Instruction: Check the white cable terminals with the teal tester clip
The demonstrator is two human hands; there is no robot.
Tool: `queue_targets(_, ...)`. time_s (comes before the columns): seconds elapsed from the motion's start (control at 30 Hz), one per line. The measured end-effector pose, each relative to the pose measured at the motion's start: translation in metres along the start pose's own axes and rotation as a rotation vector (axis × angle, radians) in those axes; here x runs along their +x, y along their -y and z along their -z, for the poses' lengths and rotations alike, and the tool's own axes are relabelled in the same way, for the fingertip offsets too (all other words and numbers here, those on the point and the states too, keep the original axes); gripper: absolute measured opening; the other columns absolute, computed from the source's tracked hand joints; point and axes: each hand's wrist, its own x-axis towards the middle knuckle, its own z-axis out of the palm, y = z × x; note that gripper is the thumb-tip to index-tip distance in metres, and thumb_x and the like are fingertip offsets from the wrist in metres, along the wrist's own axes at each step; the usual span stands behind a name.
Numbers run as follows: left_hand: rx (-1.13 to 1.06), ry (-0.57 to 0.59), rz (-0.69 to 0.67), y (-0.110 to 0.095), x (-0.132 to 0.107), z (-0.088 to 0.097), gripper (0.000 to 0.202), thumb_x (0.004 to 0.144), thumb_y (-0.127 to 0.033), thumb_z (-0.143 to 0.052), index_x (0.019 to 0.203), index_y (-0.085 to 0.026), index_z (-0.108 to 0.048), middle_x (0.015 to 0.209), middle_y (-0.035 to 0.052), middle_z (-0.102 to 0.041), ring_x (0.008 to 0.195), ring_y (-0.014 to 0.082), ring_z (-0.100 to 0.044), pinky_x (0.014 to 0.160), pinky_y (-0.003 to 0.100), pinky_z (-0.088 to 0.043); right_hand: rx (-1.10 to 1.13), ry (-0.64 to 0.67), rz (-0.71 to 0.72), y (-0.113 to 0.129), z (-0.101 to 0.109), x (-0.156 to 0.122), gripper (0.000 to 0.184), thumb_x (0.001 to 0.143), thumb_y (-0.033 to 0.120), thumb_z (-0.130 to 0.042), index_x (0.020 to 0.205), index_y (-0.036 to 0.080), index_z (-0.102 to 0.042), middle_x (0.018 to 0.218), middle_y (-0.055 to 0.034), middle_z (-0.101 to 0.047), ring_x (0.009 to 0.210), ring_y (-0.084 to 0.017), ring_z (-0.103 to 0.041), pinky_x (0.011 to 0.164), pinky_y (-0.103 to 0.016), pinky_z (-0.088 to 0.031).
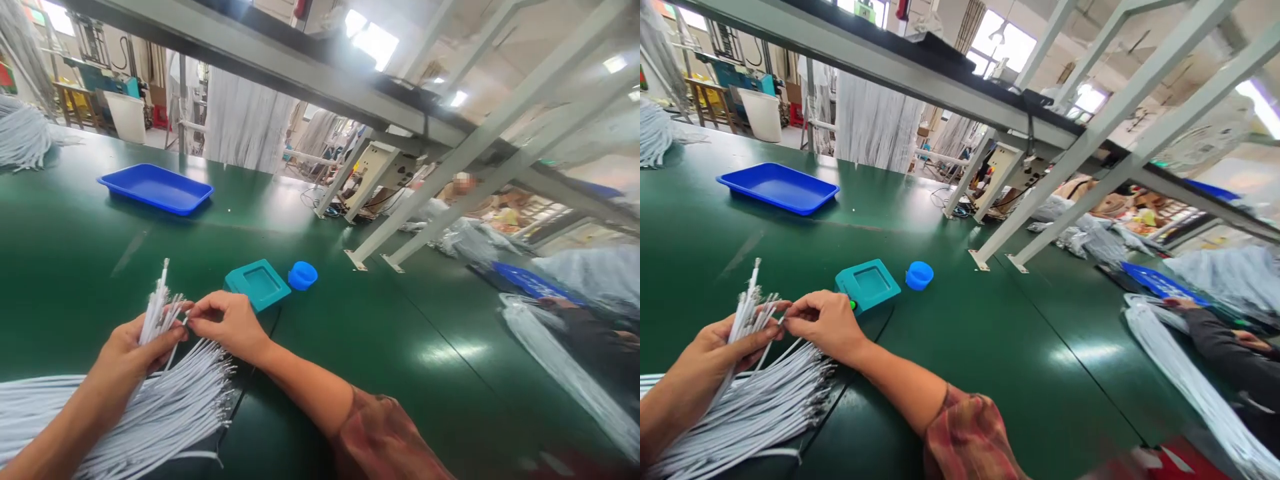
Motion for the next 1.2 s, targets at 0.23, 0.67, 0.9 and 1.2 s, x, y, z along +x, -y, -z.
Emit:
queue_targets(0.23, -0.088, 0.02, 0.072, -0.006, 0.009, -0.004, 0.04, 0.065, -0.023, -0.067, 0.103, -0.014, -0.059, 0.067, 0.0009, -0.058, 0.042, 0.0033, -0.034, 0.037, 0.017, -0.019, -0.624, 0.035, 0.276, -0.005, 0.021, 0.007, 0.025, 0.079, 0.023, -0.057, 0.103, 0.014, -0.057, 0.098, -0.009, -0.064, 0.095, -0.019, -0.051, 0.089, -0.035, -0.034)
queue_targets(0.67, -0.207, 0.111, 0.16, -0.002, 0.024, -0.002, 0.027, 0.063, -0.012, -0.064, 0.087, -0.013, -0.052, 0.063, 0.0005, -0.06, 0.033, 0.0008, -0.032, 0.033, 0.015, -0.016, -0.847, 0.178, 0.317, -0.022, 0.02, 0.013, 0.014, 0.085, 0.02, -0.049, 0.075, 0.016, -0.059, 0.075, -0.0029, -0.064, 0.077, -0.016, -0.049, 0.081, -0.03, -0.031)
queue_targets(0.9, -0.121, 0.046, 0.14, -0.001, 0.026, -0.005, 0.028, 0.061, -0.014, -0.065, 0.087, -0.013, -0.052, 0.058, -0.0003, -0.058, 0.033, 0.0018, -0.033, 0.032, 0.015, -0.017, -0.885, 0.104, 0.326, -0.02, 0.016, 0.011, 0.015, 0.085, 0.015, -0.048, 0.073, 0.015, -0.058, 0.069, -0.0054, -0.059, 0.076, -0.018, -0.044, 0.073, -0.027, -0.035)
queue_targets(1.2, 0.049, -0.049, 0.052, 0.001, 0.025, -0.011, 0.026, 0.058, -0.015, -0.063, 0.082, -0.014, -0.052, 0.055, -0.0011, -0.058, 0.033, 0.0033, -0.035, 0.032, 0.016, -0.018, -0.871, 0.109, 0.297, -0.019, 0.016, 0.012, 0.016, 0.083, 0.014, -0.05, 0.07, 0.016, -0.058, 0.064, -0.0046, -0.057, 0.073, -0.018, -0.044, 0.068, -0.027, -0.035)
